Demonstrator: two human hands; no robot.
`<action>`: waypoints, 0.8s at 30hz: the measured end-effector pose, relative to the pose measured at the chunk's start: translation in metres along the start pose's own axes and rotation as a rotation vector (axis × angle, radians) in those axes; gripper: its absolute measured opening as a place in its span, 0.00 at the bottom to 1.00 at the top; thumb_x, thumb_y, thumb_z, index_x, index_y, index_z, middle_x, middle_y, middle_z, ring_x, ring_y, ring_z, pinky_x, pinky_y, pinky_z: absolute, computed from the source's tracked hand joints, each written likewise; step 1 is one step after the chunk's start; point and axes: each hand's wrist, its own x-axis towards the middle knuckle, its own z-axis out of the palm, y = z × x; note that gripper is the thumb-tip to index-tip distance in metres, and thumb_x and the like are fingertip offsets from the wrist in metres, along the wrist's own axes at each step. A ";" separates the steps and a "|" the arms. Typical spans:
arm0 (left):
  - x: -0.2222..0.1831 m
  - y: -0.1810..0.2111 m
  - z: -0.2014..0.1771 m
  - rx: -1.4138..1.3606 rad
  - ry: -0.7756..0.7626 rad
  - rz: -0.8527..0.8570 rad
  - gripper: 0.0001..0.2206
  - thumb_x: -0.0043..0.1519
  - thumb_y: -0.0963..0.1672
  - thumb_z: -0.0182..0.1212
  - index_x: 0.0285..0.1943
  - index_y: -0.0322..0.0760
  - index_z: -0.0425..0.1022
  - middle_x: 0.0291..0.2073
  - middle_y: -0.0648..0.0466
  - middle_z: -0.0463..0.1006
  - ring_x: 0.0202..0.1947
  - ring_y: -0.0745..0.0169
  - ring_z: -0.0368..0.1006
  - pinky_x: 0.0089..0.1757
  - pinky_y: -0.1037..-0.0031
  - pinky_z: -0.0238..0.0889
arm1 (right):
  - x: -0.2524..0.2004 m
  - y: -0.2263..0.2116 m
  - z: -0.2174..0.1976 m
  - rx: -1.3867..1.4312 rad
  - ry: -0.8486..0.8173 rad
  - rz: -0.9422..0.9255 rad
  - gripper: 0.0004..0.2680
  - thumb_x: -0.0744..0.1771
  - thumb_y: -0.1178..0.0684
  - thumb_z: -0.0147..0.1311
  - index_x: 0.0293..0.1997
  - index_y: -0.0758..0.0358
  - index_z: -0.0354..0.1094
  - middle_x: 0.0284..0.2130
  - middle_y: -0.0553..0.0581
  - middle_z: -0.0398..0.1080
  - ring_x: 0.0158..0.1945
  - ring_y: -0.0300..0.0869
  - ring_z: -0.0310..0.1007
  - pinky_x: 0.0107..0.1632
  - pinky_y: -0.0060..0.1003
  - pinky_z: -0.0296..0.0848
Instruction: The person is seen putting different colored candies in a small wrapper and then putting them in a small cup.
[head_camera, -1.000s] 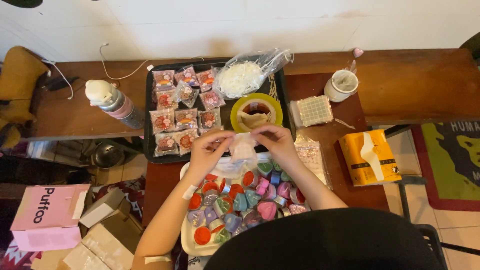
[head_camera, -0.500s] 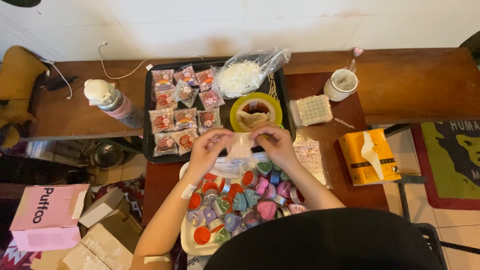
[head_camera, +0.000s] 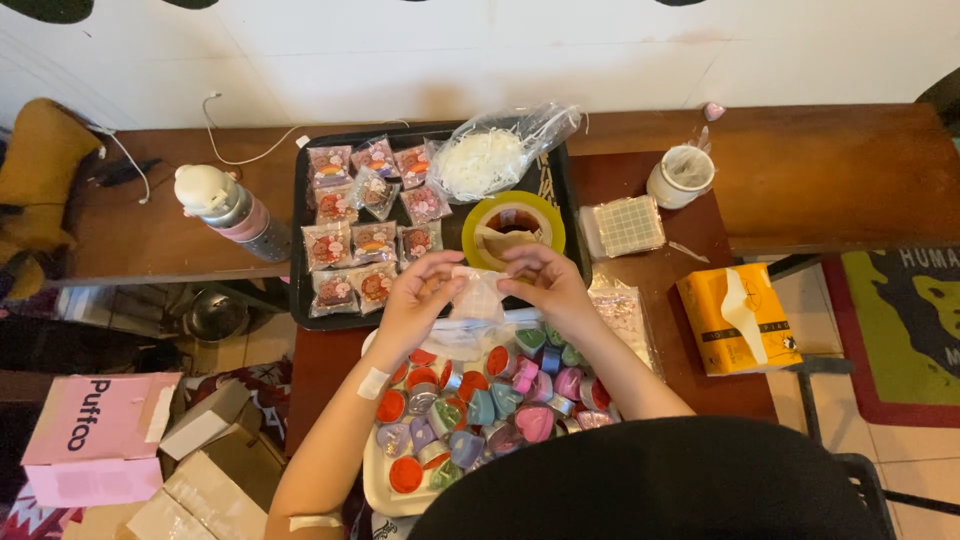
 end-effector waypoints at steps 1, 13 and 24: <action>0.000 0.010 0.003 0.000 0.000 0.002 0.18 0.66 0.37 0.62 0.65 0.28 0.70 0.47 0.52 0.79 0.52 0.68 0.75 0.54 0.74 0.70 | 0.001 -0.001 0.000 -0.001 -0.001 -0.001 0.15 0.65 0.69 0.61 0.58 0.69 0.67 0.41 0.54 0.72 0.47 0.37 0.73 0.54 0.31 0.73; 0.003 0.066 -0.021 1.209 0.402 0.517 0.06 0.64 0.40 0.68 0.47 0.44 0.82 0.45 0.55 0.84 0.46 0.57 0.78 0.46 0.66 0.71 | 0.002 -0.026 0.007 -0.453 0.166 -0.146 0.09 0.68 0.63 0.54 0.54 0.64 0.67 0.51 0.53 0.72 0.53 0.38 0.73 0.58 0.34 0.74; 0.028 0.058 -0.097 1.187 0.585 0.315 0.10 0.57 0.36 0.65 0.47 0.34 0.80 0.47 0.44 0.77 0.46 0.42 0.76 0.46 0.59 0.69 | -0.002 -0.042 0.025 -0.760 0.125 -0.270 0.06 0.67 0.61 0.59 0.48 0.64 0.71 0.43 0.57 0.77 0.47 0.40 0.78 0.51 0.34 0.75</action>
